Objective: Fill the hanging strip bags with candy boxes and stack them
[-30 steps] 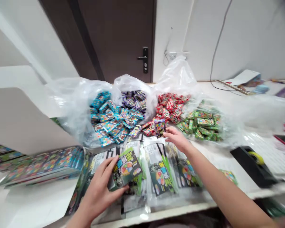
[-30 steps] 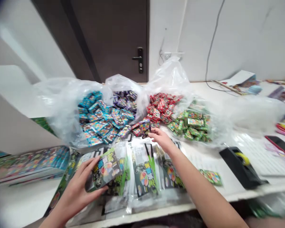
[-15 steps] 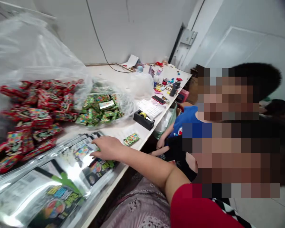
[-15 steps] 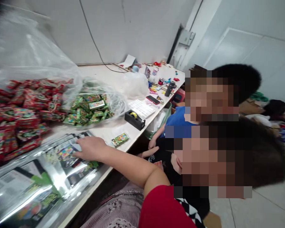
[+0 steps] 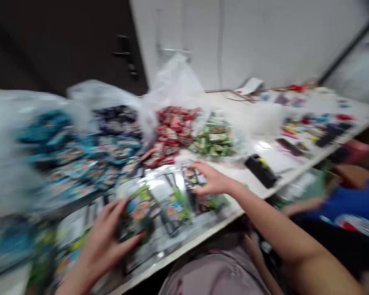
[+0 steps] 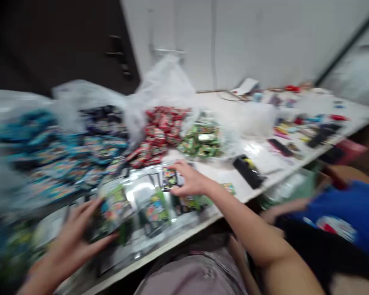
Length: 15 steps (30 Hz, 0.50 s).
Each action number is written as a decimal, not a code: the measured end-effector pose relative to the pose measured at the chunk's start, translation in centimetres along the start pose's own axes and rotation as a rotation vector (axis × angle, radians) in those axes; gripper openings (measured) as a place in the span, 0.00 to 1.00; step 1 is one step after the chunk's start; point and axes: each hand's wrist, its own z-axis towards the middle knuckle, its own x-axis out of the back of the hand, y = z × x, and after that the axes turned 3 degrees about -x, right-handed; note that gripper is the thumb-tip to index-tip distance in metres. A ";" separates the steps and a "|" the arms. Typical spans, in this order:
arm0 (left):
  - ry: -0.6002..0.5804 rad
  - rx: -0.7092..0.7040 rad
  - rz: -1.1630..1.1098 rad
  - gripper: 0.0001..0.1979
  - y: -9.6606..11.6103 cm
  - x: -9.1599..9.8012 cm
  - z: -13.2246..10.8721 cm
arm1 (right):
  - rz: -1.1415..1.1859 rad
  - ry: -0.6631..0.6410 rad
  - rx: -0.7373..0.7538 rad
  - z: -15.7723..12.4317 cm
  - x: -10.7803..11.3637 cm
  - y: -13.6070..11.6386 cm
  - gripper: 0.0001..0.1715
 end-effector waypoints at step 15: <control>-0.087 0.040 -0.038 0.48 1.9 2.1 -0.2 | -0.225 -0.200 0.352 2.8 -0.5 -6.3 0.44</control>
